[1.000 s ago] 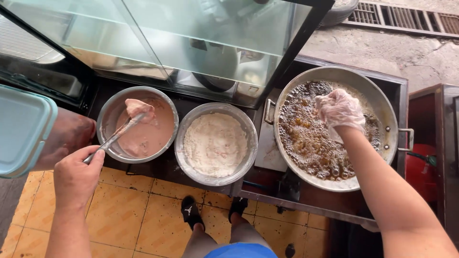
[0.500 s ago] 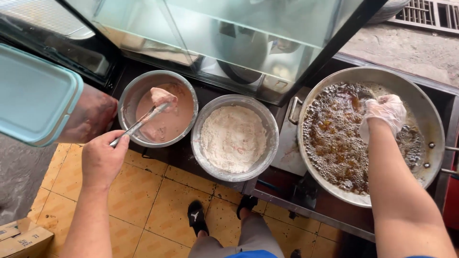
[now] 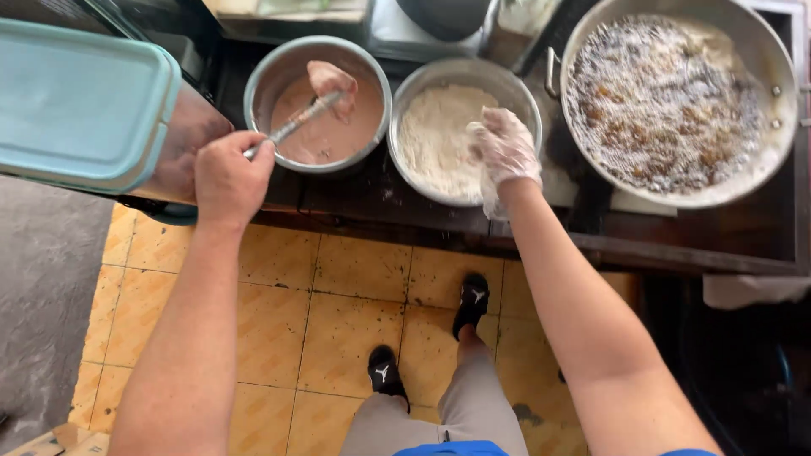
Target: Breading and deep-frying meat pieces in a large pan.
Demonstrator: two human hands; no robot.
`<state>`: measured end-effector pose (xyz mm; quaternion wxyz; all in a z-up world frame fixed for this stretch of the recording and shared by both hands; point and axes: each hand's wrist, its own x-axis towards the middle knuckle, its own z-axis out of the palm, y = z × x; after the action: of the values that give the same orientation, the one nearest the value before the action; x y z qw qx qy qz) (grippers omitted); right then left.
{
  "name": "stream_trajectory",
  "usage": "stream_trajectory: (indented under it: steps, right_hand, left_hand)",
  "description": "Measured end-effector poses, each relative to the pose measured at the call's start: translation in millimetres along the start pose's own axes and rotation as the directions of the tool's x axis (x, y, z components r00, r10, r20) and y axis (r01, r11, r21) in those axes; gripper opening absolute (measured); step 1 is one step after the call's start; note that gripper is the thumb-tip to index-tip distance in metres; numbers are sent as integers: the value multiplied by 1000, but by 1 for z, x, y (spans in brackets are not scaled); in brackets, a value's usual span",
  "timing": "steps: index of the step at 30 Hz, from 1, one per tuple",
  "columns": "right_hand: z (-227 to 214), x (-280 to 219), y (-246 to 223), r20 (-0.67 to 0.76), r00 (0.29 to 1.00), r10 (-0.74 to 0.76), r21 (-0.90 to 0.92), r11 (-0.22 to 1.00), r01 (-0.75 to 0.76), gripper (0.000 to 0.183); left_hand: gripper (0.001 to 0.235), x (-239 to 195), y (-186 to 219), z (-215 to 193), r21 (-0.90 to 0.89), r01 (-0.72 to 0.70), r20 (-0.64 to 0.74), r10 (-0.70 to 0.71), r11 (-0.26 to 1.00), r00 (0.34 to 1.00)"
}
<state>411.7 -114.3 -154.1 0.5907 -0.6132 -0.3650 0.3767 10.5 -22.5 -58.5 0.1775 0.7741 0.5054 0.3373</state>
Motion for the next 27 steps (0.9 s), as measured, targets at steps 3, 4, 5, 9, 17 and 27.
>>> stream_trajectory:
  steps: [3,4,5,9,17,27]
  right_hand:
    - [-21,-91,-8,-166,973,163,178,975,-133,14]
    - [-30,-120,-11,-255,935,248,218,956,-194,13]
    - [-42,-143,2,-265,932,248,216,957,-194,13]
    - [-115,-199,108,-422,746,515,376,848,-372,13]
    - [-164,-194,206,-596,459,658,463,750,-473,13]
    - [-177,-177,231,-587,470,660,613,741,-275,37]
  left_hand:
    - [19,-5,-10,-4,-38,-57,8,57,998,998]
    - [18,-4,-11,-5,-48,-48,10,49,998,999]
    - [18,-5,-13,-6,-57,-52,16,53,997,998]
    - [16,-9,-30,-2,-29,-138,-19,137,990,990]
    - [16,-14,-43,4,126,-310,-101,323,943,941]
    - [10,-27,-19,-4,-7,-385,-158,379,923,912]
